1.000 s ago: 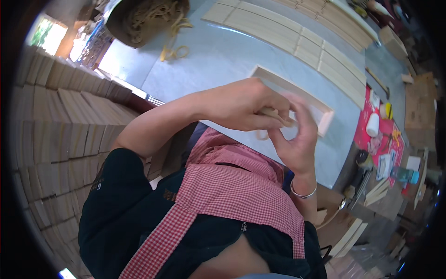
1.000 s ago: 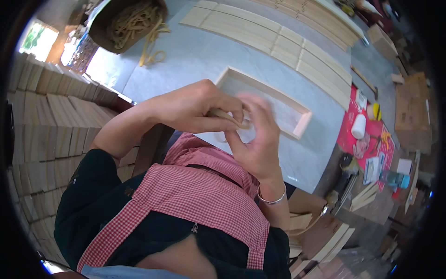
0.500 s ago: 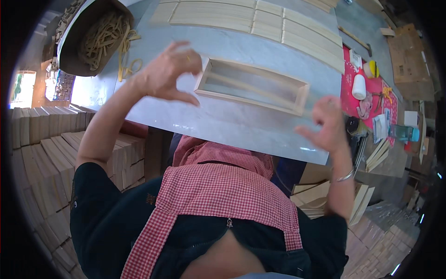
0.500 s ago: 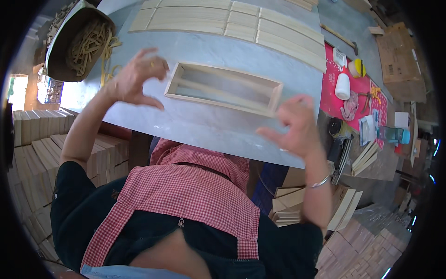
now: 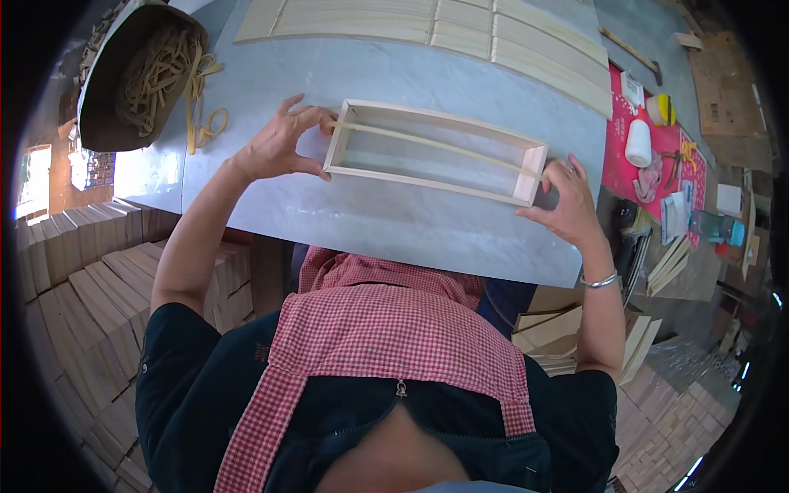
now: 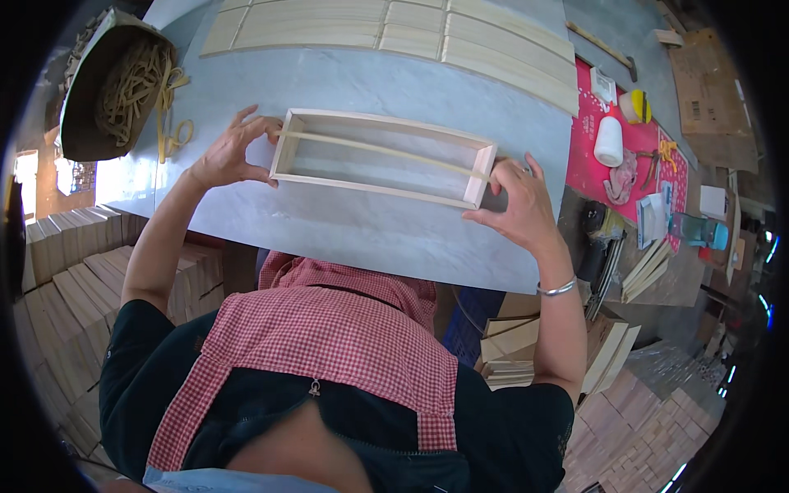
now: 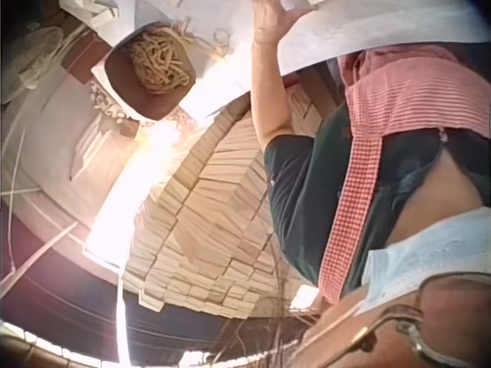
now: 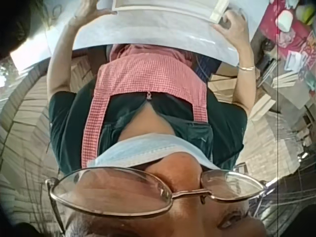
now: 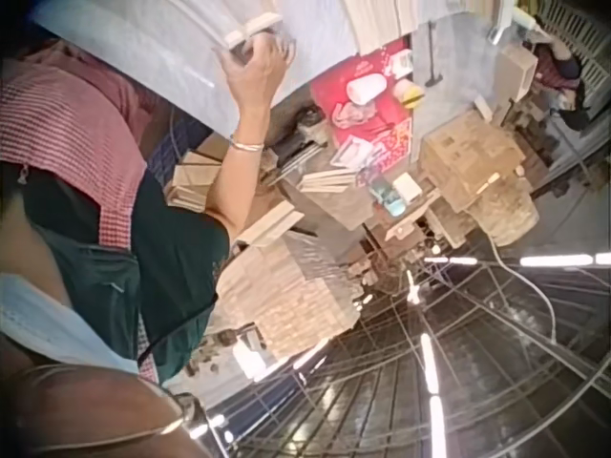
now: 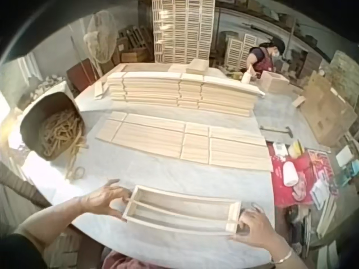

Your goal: Assembling small wooden boxes using wood glue and a pneumatic nail gun.

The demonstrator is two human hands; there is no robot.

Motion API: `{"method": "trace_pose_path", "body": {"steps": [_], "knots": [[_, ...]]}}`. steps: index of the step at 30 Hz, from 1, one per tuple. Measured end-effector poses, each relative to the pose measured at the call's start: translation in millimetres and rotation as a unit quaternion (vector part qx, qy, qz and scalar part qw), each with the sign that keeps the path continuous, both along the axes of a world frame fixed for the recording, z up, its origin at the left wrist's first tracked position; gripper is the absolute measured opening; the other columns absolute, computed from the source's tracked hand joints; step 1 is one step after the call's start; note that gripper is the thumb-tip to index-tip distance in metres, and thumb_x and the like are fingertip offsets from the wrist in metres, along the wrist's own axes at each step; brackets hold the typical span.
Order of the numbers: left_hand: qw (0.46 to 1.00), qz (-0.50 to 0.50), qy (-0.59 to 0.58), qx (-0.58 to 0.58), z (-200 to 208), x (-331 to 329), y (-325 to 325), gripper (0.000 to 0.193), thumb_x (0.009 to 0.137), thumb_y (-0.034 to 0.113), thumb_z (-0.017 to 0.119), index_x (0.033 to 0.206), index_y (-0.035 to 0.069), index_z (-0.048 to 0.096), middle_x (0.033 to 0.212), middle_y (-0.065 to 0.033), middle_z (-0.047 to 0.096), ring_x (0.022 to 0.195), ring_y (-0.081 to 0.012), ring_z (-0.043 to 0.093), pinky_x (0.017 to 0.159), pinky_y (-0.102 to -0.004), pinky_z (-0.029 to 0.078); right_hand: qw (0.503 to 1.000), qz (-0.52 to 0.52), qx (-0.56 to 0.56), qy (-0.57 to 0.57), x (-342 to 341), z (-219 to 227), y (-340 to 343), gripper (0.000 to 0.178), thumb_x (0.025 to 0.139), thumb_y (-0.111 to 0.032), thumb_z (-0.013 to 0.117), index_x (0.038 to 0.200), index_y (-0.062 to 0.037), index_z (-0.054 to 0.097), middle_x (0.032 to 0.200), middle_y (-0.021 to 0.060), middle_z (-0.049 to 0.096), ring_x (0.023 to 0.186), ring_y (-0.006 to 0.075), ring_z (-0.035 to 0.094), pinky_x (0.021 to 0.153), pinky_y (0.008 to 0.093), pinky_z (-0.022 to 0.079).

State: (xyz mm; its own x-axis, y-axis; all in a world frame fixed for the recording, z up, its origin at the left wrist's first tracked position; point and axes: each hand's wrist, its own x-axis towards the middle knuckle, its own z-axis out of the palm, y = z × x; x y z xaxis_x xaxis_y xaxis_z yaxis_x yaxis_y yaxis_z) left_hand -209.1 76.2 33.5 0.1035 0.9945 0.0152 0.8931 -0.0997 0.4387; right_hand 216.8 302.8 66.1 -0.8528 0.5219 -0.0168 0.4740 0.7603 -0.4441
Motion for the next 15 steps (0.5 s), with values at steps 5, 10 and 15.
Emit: {"method": "trace_pose_path", "body": {"steps": [5, 10, 15], "knots": [[0.997, 0.025, -0.038, 0.068, -15.7, 24.1, -25.5, 0.031, 0.082, 0.025, 0.081, 0.096, 0.007, 0.06, 0.119, -0.0023, 0.069, 0.116, -0.024, 0.065, 0.122, -0.0567, 0.029, 0.993, 0.023, 0.063, 0.101, 15.3, -31.4, -34.5, 0.043, 0.072, -0.015, 0.088, 0.075, -0.0085, 0.045, 0.075, 0.0025, 0.057, 0.103, 0.0274, 0.066, 0.11, 0.0497, 0.04], [0.982, 0.004, -0.008, 0.189, -43.1, 31.8, -36.0, 0.024, 0.085, 0.021, 0.079, 0.1, 0.008, 0.066, 0.124, -0.0028, 0.069, 0.125, -0.0236, 0.062, 0.122, -0.0566, 0.029, 0.98, -0.004, 0.098, 0.175, 26.5, -61.0, -43.8, 0.034, 0.076, -0.008, 0.082, 0.075, -0.0059, 0.048, 0.076, 0.0032, 0.058, 0.108, 0.0307, 0.067, 0.104, 0.0461, 0.045], [0.986, 0.005, -0.018, 0.163, -27.4, 34.4, -33.1, 0.023, 0.089, 0.02, 0.075, 0.106, 0.006, 0.068, 0.132, -0.0047, 0.067, 0.132, -0.0236, 0.057, 0.123, -0.0563, 0.028, 0.985, -0.009, 0.04, 0.17, 20.8, -43.7, -42.5, 0.02, 0.082, -0.004, 0.075, 0.08, -0.0036, 0.054, 0.079, 0.0046, 0.06, 0.11, 0.0324, 0.066, 0.099, 0.0408, 0.048]]}}
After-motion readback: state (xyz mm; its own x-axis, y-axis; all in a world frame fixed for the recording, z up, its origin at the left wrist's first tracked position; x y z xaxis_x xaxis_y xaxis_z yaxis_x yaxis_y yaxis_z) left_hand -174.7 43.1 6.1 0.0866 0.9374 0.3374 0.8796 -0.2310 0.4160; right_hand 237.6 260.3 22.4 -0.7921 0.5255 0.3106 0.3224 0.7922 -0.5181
